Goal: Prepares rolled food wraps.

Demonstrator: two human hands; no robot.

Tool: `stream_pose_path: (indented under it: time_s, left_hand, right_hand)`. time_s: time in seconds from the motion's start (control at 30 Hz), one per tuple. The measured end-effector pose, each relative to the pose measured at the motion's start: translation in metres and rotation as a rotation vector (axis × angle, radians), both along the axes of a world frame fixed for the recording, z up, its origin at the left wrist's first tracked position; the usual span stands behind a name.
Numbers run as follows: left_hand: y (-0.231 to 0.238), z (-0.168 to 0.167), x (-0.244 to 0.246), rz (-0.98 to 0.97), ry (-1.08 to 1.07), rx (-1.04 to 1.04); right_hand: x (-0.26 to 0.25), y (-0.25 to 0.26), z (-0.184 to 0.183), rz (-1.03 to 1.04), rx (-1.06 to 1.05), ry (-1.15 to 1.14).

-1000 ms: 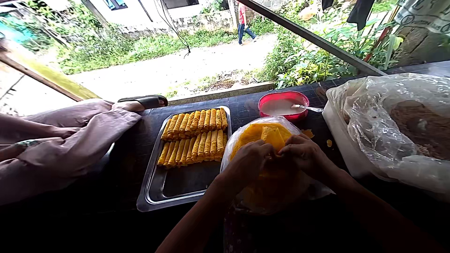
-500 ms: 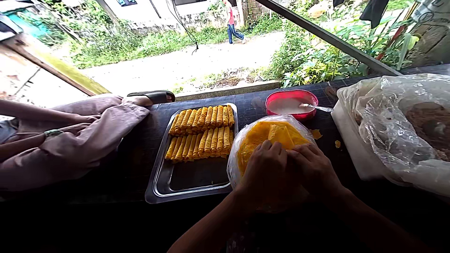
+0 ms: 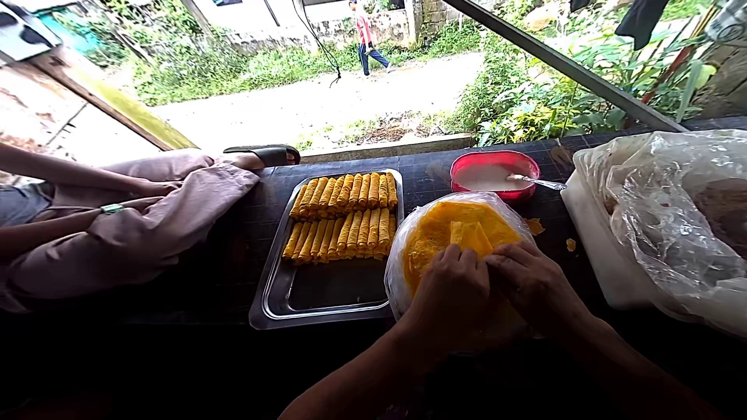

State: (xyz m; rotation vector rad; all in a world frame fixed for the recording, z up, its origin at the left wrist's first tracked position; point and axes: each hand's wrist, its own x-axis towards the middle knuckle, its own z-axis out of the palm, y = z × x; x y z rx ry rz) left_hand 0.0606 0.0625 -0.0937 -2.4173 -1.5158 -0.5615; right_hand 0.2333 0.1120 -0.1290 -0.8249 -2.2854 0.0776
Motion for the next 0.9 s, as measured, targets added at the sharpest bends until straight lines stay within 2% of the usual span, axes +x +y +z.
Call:
stream_pose_path:
  time_s: [0.3, 0.9]
  left_hand:
    - [-0.013, -0.011, 0.008, 0.124, -0.023, 0.045]
    - [-0.014, -0.014, 0.012, 0.128, 0.026, 0.082]
  right_hand:
    - [0.002, -0.009, -0.006, 0.026, -0.005, 0.006]
    - [0.001, -0.003, -0.012, 0.071, -0.005, 0.033]
